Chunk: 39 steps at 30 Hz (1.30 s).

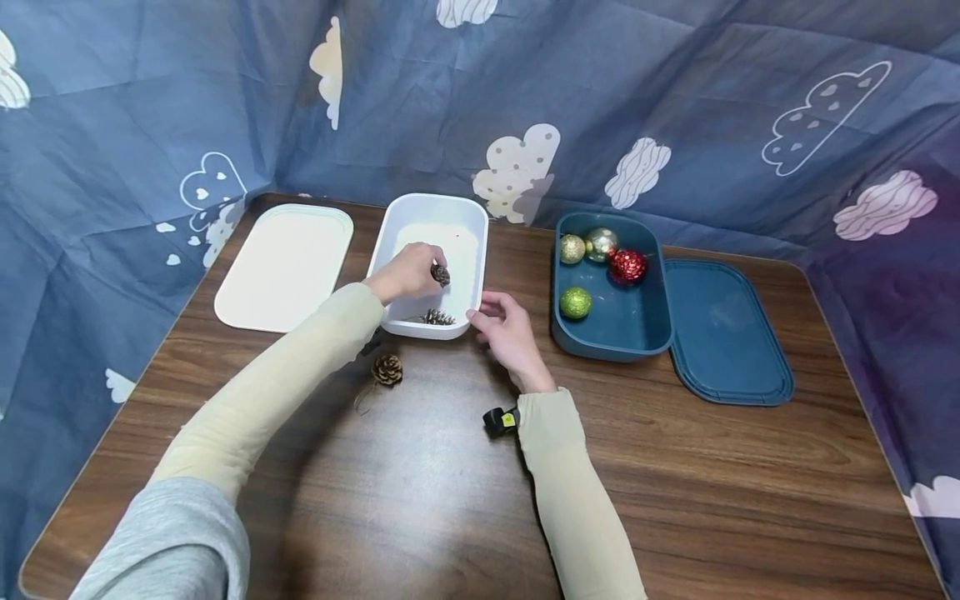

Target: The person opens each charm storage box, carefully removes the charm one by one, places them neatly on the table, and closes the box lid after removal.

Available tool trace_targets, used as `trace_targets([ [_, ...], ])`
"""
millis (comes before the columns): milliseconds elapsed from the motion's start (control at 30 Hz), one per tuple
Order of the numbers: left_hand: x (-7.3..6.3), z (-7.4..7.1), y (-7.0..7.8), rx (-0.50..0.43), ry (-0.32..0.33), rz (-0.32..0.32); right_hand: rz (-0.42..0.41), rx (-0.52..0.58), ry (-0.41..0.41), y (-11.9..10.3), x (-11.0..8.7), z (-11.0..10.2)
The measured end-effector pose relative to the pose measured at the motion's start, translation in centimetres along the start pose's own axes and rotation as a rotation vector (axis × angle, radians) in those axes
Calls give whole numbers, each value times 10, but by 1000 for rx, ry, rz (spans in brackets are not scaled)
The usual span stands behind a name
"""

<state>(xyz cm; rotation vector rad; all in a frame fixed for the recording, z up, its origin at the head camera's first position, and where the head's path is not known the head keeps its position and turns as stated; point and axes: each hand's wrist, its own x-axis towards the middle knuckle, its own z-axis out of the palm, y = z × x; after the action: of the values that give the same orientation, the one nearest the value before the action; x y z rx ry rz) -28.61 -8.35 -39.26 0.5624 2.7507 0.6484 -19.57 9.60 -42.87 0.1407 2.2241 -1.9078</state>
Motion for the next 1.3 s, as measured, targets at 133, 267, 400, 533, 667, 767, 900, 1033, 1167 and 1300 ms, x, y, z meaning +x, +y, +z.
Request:
trace_targets([
  [133,-4,-5,-1,-64,17,-40,-11,3,0,1,0,0],
  [267,-7,-9,-1,-130,34,-78,-31,0,9,0,-1,0],
  [400,-9,-11,-2,-225,63,-127,-30,-4,8,1,-1,0],
  [533,-11,-10,-1,-339,90,-170,-15,3,-1,0,0,1],
  [667,-14,-12,0,-445,94,-188,-8,4,3,0,1,1],
  [767,-17,-15,3,-506,98,-185,-7,-1,3,0,1,1],
  [900,-23,-19,5,-598,113,-203,-9,-3,1,0,0,1],
  [1033,-28,-21,7,-683,148,-227,-7,-6,1,0,1,0],
  [1167,-34,-21,8,-752,169,-212,-5,-10,-3,0,1,0],
  [1300,-40,-20,9,-798,165,-197,-6,-9,-3,1,2,-1],
])
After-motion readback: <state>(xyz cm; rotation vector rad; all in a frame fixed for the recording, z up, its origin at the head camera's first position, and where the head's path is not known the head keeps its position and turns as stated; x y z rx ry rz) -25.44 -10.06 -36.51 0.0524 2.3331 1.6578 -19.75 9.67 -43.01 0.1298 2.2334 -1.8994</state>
